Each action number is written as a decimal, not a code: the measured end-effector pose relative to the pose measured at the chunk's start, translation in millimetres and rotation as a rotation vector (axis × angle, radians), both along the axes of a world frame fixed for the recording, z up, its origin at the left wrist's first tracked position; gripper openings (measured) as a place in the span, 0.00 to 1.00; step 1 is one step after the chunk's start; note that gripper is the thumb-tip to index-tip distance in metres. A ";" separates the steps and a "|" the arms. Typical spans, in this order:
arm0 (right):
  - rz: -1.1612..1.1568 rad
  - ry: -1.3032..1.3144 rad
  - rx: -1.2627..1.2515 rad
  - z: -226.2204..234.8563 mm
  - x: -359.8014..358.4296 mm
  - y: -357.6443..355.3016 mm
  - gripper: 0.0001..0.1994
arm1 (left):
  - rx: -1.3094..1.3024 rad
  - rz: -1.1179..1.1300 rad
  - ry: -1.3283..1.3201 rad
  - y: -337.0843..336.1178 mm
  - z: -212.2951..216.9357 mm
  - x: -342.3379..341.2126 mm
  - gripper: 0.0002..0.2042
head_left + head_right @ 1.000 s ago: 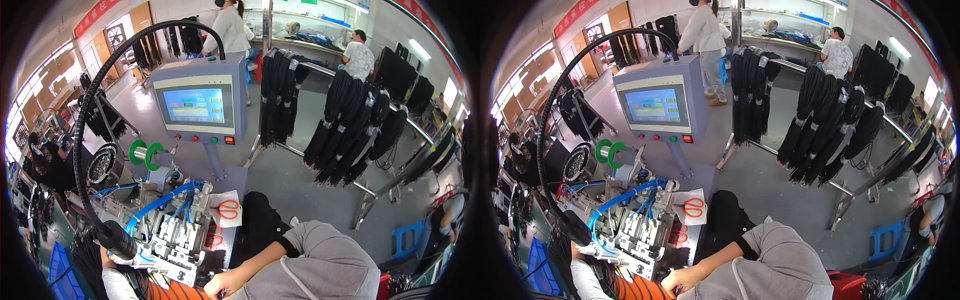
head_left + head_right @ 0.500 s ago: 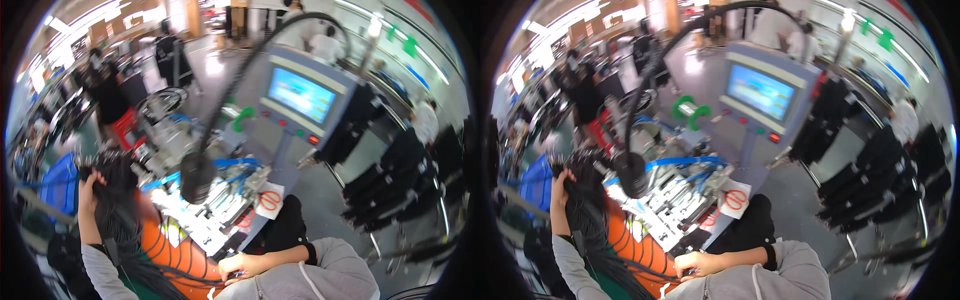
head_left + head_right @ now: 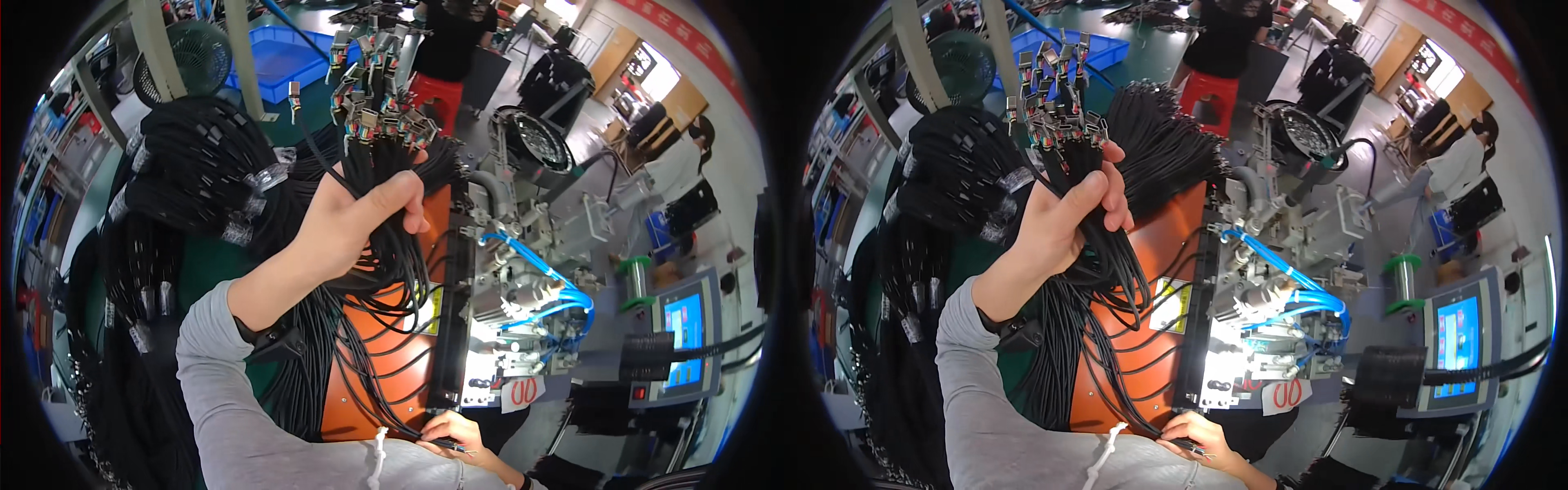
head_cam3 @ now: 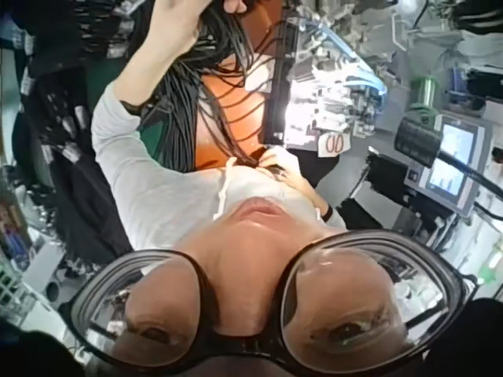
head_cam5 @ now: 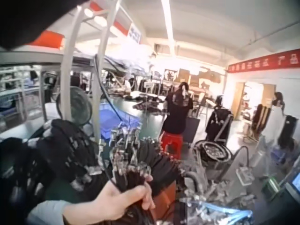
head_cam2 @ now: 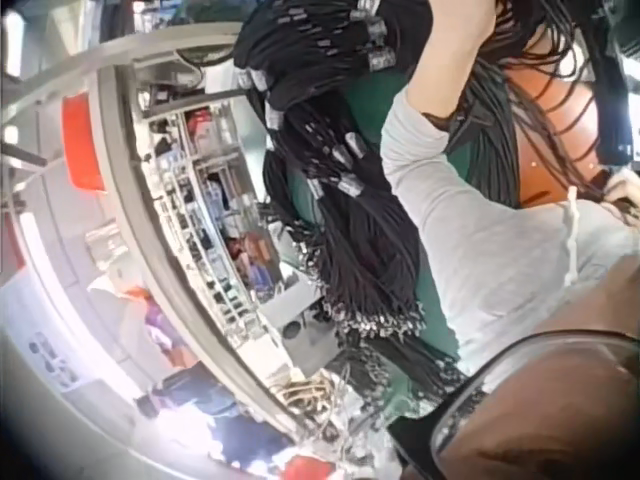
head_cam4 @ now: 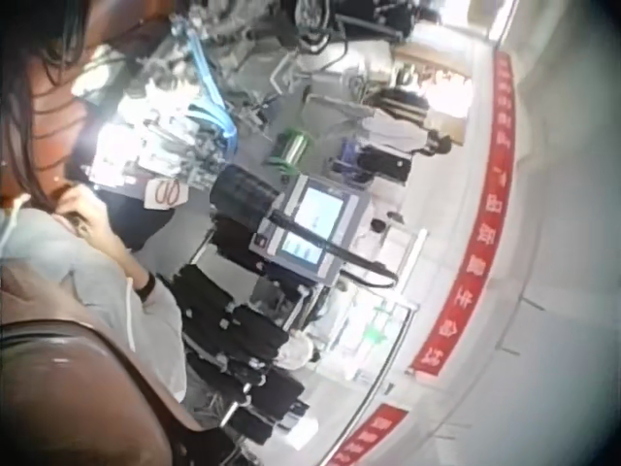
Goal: The person gathers and organizes bundles of cables on a workbench, then inserts the exposed wire ends into a machine one by one.
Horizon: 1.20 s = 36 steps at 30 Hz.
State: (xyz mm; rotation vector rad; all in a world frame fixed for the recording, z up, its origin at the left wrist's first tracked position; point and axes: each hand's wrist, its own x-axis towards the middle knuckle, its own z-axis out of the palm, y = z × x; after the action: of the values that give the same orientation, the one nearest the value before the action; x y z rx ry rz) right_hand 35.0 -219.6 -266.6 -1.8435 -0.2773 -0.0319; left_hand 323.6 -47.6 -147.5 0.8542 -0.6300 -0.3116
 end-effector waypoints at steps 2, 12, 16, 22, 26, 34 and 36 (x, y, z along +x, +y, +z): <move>0.035 0.010 0.018 -1.7 4.7 -6.1 0.09 | -0.016 0.000 0.015 1.9 -1.5 -1.1 0.13; 0.015 -0.065 -0.005 -9.8 3.6 -8.8 0.13 | 0.037 0.078 -0.006 -11.8 -5.0 -3.0 0.15; -0.043 -0.082 -0.013 -12.4 -1.3 -5.8 0.10 | 0.043 0.089 0.013 -7.2 -4.5 -5.6 0.14; -0.017 -0.080 -0.010 -14.5 1.9 -7.9 0.11 | 0.020 0.097 -0.025 -12.9 -10.6 -7.0 0.14; -0.033 -0.047 -0.010 -10.9 -1.5 -6.5 0.11 | 0.047 0.113 -0.003 -14.6 -9.9 -6.9 0.14; -0.019 -0.046 0.051 -9.6 1.2 -5.9 0.10 | 0.033 0.336 -0.179 -24.1 -17.6 13.2 0.04; -0.002 -0.053 0.038 -6.3 4.4 -7.9 0.11 | 0.050 0.580 -0.300 -25.2 -16.4 50.2 0.03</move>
State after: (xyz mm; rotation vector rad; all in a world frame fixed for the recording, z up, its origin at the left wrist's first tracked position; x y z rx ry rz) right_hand 39.4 -227.5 -272.9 -1.8074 -0.3097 -0.0873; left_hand 373.7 -72.8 -163.9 1.1007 -0.6225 0.3325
